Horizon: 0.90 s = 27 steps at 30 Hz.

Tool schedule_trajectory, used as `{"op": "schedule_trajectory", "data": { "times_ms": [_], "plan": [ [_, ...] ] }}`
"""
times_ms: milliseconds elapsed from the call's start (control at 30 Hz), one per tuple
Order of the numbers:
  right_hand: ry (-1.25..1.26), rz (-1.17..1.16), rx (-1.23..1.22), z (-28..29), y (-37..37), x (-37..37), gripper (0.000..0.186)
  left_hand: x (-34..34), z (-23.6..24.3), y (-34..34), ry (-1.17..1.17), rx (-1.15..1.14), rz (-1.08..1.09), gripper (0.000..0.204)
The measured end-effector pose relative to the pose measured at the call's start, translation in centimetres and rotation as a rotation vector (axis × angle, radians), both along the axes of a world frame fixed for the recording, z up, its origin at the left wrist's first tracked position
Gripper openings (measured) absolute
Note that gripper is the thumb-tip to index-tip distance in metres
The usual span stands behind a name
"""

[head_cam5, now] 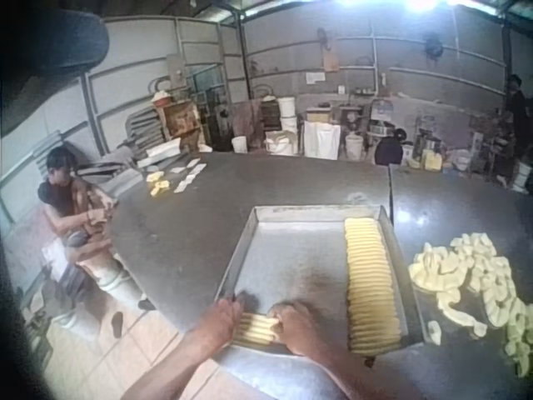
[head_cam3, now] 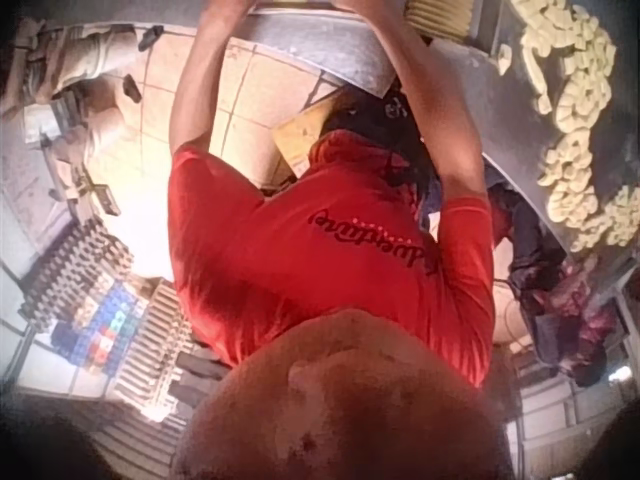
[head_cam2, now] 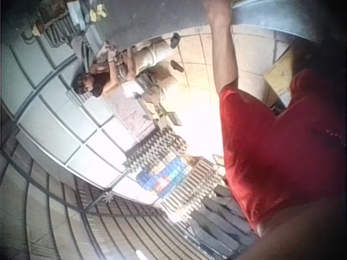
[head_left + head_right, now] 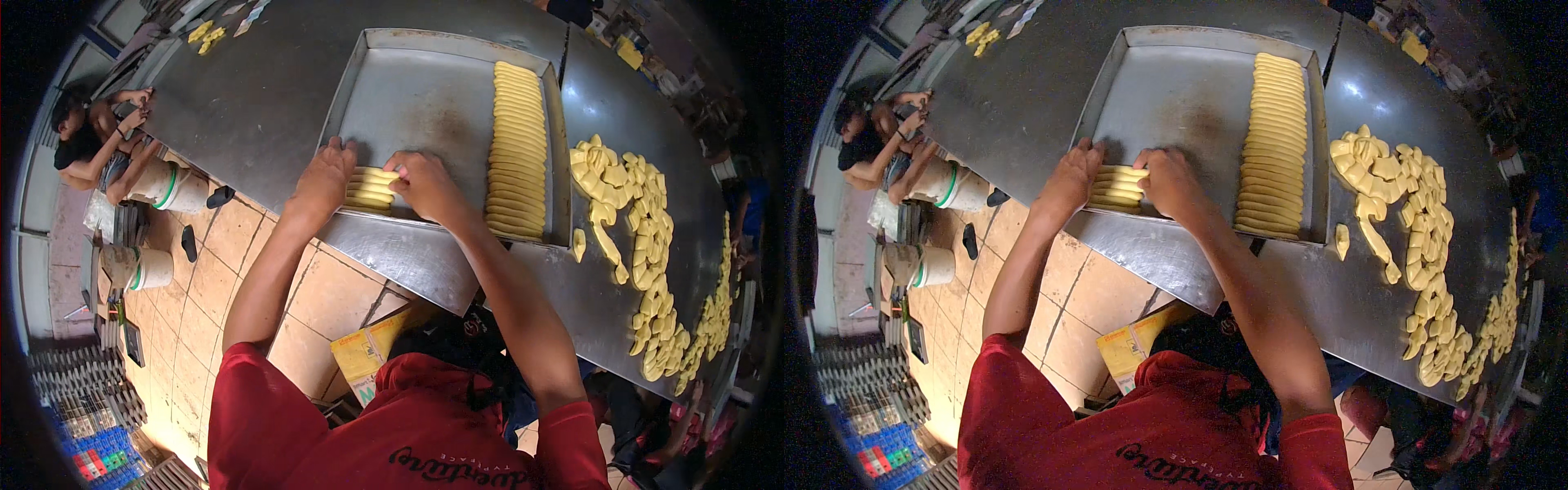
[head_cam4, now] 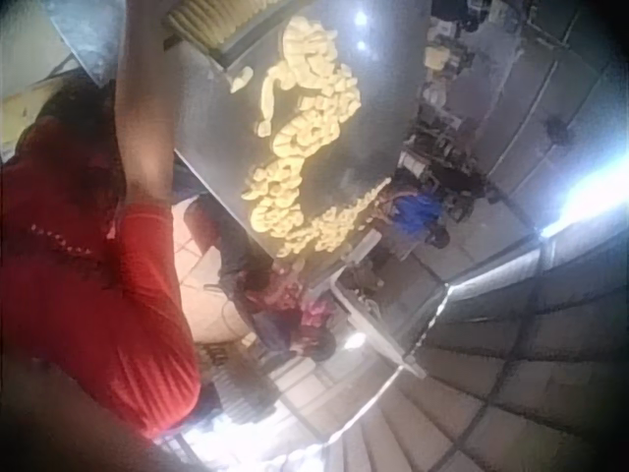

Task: The person shapes pieces of dough into elongated rolls by hand and arranges them in rows on a baking tray.

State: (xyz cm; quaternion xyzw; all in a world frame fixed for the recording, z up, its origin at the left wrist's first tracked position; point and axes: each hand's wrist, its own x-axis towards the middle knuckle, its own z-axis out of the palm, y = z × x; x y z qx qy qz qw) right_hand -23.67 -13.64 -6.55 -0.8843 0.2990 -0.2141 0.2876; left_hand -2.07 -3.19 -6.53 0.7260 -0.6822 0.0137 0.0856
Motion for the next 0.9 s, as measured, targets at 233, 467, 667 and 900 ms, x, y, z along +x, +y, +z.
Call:
{"op": "schedule_trajectory", "data": {
  "times_ms": [233, 467, 667, 900],
  "plan": [
    [0.033, -0.004, 0.36, 0.1, 0.5, -0.2, 0.028, -2.2, 4.6, 1.1, 0.203, 0.208, 0.139, 0.052],
    [0.141, 0.087, 0.403, 1.8, -0.3, -1.9, 0.016, -2.9, 4.3, 1.6, 0.287, 0.099, 0.139, 0.047],
    [-0.364, -0.05, 0.103, 3.4, 2.6, -6.2, 0.022, -3.9, 5.0, 1.5, 0.258, -0.108, 0.11, 0.031],
    [-0.511, -0.244, -0.061, 7.6, 5.8, -19.1, 0.015, -6.6, 4.2, -3.0, 0.397, 0.159, 0.077, 0.052]
  ]
}}
